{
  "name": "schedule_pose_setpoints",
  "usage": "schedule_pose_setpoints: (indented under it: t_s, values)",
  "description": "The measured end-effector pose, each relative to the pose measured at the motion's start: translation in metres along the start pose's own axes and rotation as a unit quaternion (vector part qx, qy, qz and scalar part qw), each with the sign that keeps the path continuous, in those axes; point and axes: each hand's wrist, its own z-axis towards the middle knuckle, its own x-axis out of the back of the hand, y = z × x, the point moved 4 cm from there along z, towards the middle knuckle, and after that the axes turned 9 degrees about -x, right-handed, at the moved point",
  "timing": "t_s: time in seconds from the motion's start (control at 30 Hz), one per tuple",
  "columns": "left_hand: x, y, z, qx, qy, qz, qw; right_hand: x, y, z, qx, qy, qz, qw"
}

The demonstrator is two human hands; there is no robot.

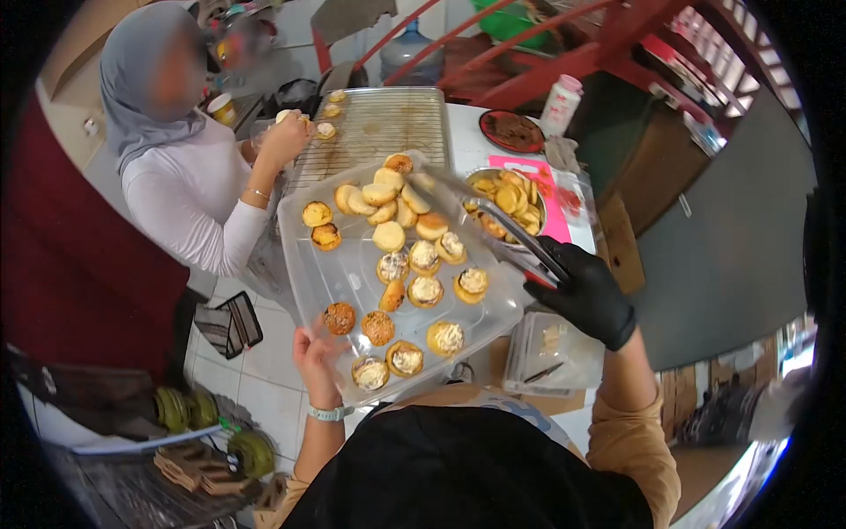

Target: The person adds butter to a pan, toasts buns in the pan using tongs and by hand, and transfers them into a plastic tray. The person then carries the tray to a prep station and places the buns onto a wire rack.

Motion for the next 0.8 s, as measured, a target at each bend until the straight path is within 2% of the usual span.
schedule_pose_setpoints:
  t_s: [0.03, 0.13, 0.2, 0.27, 0.33, 0.4, 0.5, 0.6, 0.67, 0.73, 0.8]
  values:
    - [0.000, -0.003, -0.003, 0.004, 0.027, -0.007, 1.000, -0.007, 0.019, 0.021, -0.035, -0.006, 0.061, 0.997]
    - [0.004, 0.001, -0.019, 0.004, 0.096, -0.016, 0.995, -0.052, 0.060, 0.089, -0.057, 0.029, 0.175, 0.982]
    - [0.006, 0.008, -0.045, -0.025, 0.131, -0.005, 0.991, -0.087, 0.079, 0.132, -0.058, -0.070, 0.244, 0.966]
    - [0.013, 0.011, -0.075, -0.051, 0.177, 0.013, 0.983, -0.133, 0.100, 0.164, -0.057, -0.053, 0.145, 0.986]
    - [0.017, 0.018, -0.103, -0.080, 0.223, 0.035, 0.971, -0.161, 0.090, 0.176, -0.071, -0.013, 0.069, 0.995]
    - [0.035, 0.012, -0.129, -0.094, 0.257, 0.040, 0.961, -0.190, 0.081, 0.186, -0.041, -0.056, 0.004, 0.998]
    - [0.056, 0.010, -0.155, -0.101, 0.323, 0.048, 0.940, -0.226, 0.082, 0.202, -0.012, -0.035, -0.017, 0.999]
    - [0.082, 0.011, -0.172, -0.097, 0.362, 0.089, 0.923, -0.242, 0.077, 0.220, 0.012, -0.024, -0.086, 0.996]
    - [0.079, 0.010, -0.171, -0.119, 0.388, 0.059, 0.912, -0.257, 0.086, 0.233, 0.007, -0.026, -0.137, 0.990]
    - [0.075, 0.009, -0.173, -0.131, 0.412, 0.047, 0.901, -0.255, 0.086, 0.237, 0.009, -0.025, -0.151, 0.988]
    - [0.077, 0.011, -0.170, -0.136, 0.423, 0.059, 0.894, -0.235, 0.058, 0.229, 0.056, 0.015, -0.153, 0.986]
